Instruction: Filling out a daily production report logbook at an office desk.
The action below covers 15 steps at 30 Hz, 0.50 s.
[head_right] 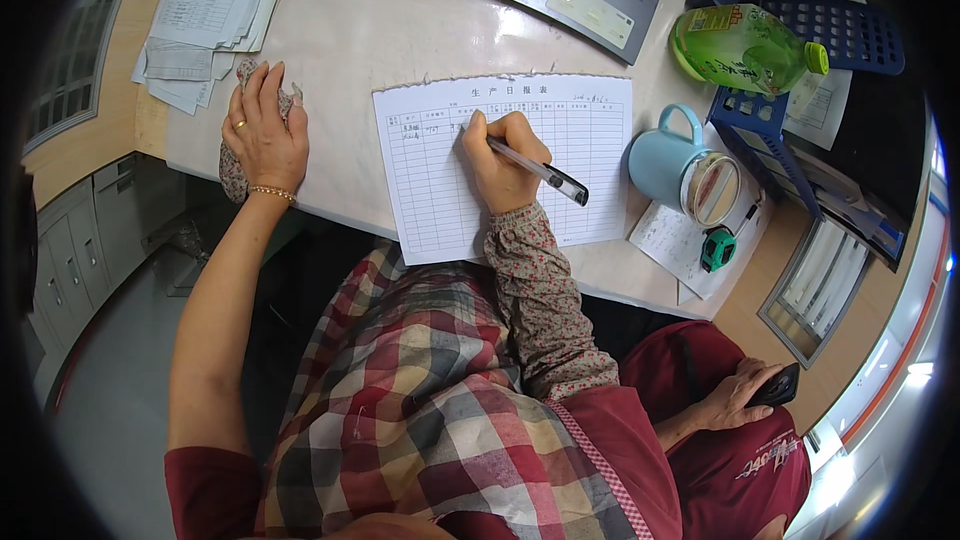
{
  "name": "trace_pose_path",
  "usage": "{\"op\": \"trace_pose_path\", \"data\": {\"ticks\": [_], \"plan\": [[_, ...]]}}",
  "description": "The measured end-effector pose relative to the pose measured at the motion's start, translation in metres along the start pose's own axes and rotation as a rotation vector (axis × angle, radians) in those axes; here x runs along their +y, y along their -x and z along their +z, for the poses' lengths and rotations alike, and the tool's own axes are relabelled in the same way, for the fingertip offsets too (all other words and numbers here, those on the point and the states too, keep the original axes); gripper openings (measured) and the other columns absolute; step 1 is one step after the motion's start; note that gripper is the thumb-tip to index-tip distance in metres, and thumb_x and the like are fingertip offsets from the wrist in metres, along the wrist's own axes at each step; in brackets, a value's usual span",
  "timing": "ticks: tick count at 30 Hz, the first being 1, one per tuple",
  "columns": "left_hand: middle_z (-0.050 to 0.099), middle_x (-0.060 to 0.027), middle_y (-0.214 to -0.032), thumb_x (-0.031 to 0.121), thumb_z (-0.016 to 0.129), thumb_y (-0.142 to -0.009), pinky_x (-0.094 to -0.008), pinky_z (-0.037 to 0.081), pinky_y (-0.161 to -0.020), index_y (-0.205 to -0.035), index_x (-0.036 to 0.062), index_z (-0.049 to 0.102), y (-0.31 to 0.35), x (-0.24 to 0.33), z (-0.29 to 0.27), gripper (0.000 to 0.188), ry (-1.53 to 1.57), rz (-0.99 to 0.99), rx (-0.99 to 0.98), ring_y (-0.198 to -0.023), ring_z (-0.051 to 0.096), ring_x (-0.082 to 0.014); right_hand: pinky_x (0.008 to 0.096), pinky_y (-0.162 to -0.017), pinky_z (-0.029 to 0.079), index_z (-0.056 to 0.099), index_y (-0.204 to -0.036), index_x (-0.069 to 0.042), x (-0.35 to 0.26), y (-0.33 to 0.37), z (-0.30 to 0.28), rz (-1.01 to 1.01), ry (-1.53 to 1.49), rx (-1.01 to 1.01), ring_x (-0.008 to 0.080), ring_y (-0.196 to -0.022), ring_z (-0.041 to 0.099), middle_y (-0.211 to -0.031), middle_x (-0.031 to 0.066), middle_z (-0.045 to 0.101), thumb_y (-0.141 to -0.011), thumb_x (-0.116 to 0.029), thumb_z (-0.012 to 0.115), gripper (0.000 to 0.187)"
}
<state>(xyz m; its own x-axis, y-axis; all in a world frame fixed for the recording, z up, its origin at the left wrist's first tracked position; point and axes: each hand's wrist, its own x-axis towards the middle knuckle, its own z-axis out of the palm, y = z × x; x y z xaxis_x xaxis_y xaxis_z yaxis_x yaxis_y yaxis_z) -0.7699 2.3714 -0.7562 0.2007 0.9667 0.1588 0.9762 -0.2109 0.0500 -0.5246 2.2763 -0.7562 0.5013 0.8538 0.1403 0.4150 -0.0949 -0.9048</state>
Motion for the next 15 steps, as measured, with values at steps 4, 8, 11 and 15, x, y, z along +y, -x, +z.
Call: {"op": "trace_pose_path", "data": {"ticks": [4,8,11,15], "plan": [[0.038,-0.0003,-0.139,0.026,0.051,-0.085,-0.0447,0.019,-0.104,-0.134,0.0197,0.041,0.001,-0.002,0.000,0.050,-0.004,-0.003,-0.005,-0.128,0.030,-0.0278,0.0206,-0.044,0.034,0.046,-0.063,-0.004,0.002,0.002,0.000,0.007,0.000,-0.006,0.0045,-0.049,0.041,-0.053,-0.0001,0.048,-0.081,-0.009,0.068,0.028],[0.038,-0.0004,-0.138,0.026,0.051,-0.085,-0.0448,0.019,-0.104,-0.133,0.0195,0.041,0.000,-0.003,-0.005,0.050,0.003,-0.005,0.001,-0.128,0.030,-0.0277,0.0207,-0.044,0.034,0.045,-0.063,-0.004,0.002,0.004,-0.001,0.033,-0.033,-0.027,0.0044,-0.049,0.041,-0.054,0.0002,0.049,-0.081,-0.008,0.068,0.029],[0.038,-0.0006,-0.138,0.026,0.051,-0.085,-0.0450,0.019,-0.104,-0.133,0.0193,0.041,0.001,-0.003,-0.010,0.050,-0.009,-0.005,-0.003,-0.128,0.030,-0.0274,0.0206,-0.045,0.034,0.045,-0.062,-0.004,-0.007,0.003,-0.002,-0.016,0.003,-0.027,0.0044,-0.049,0.041,-0.055,-0.0001,0.049,-0.081,-0.007,0.067,0.029],[0.038,-0.0002,-0.138,0.027,0.051,-0.085,-0.0450,0.019,-0.104,-0.133,0.0195,0.041,0.003,0.006,-0.016,0.050,-0.003,0.001,0.001,-0.128,0.031,-0.0270,0.0221,-0.046,0.035,0.047,-0.063,-0.004,-0.007,0.005,-0.013,0.094,-0.108,0.097,0.0059,-0.049,0.042,-0.054,0.0004,0.050,-0.079,-0.012,0.071,0.030]]}}
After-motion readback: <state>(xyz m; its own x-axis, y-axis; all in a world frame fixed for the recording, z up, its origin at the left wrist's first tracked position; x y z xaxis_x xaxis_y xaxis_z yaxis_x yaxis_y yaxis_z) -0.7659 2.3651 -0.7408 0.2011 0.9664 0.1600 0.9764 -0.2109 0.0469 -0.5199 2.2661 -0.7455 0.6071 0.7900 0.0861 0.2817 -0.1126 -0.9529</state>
